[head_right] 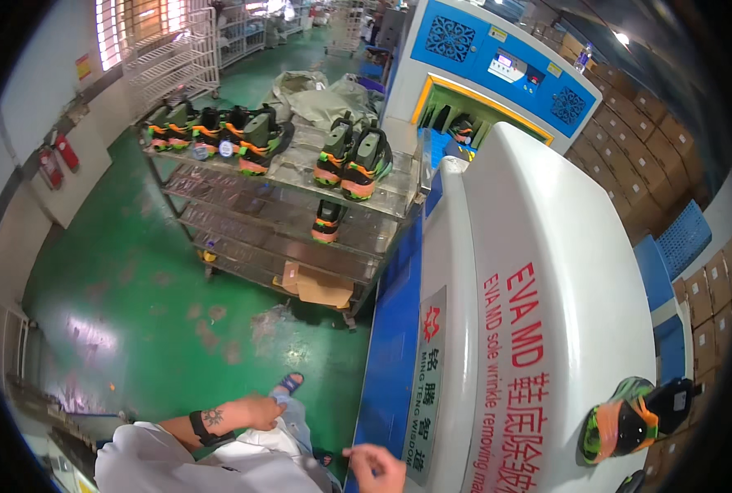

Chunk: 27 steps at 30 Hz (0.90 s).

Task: Operating industrial machinery to shape and process athletic shoes.

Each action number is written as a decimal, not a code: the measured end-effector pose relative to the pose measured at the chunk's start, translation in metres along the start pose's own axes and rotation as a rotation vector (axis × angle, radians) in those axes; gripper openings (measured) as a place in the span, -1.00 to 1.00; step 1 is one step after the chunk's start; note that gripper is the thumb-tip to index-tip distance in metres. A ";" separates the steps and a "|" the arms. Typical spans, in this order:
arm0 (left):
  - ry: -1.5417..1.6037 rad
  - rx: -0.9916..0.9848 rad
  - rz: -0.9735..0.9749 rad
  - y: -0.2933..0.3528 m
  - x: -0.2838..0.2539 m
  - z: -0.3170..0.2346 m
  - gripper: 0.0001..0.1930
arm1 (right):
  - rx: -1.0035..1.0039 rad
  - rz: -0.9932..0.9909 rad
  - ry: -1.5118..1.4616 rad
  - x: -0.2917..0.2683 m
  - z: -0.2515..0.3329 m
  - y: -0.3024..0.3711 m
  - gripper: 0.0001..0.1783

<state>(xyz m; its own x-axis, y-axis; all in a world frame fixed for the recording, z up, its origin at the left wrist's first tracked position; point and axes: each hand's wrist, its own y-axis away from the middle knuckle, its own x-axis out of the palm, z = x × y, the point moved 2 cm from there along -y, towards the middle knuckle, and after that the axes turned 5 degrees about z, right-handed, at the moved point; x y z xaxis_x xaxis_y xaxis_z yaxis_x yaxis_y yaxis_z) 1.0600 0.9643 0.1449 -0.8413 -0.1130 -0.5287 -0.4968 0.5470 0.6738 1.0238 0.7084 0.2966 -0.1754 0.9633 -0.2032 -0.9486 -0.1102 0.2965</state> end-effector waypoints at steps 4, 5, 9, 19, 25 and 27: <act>-0.133 -0.037 0.021 -0.042 -0.044 0.052 -0.52 | -0.007 0.087 -0.047 0.057 -0.030 -0.159 -0.65; -0.031 0.109 -0.193 -0.045 -0.055 0.071 -0.51 | -0.053 0.065 -0.024 0.085 -0.034 -0.212 -0.62; 0.369 0.105 -0.341 -0.025 -0.114 0.115 -0.52 | -0.230 -0.058 0.137 0.154 0.007 -0.398 -0.32; 0.143 -0.085 -0.337 -0.001 -0.163 0.221 -0.54 | -0.363 -0.404 0.501 0.197 0.038 -0.562 -0.61; 1.216 0.086 -0.566 -0.060 -0.200 0.201 -0.50 | 0.007 -0.300 0.409 0.149 0.037 -0.411 -0.46; 1.796 0.011 -0.273 -0.080 -0.202 0.190 -0.53 | 0.169 -0.351 0.220 0.131 0.048 -0.342 -0.48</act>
<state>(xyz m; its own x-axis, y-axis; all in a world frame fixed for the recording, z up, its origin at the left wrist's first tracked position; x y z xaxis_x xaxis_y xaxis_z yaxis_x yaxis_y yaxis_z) 1.3100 1.1008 0.0997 0.0688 -0.8446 0.5310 -0.6495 0.3661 0.6665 1.3381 0.8846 0.2135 0.0802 0.8584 -0.5066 -0.9076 0.2730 0.3189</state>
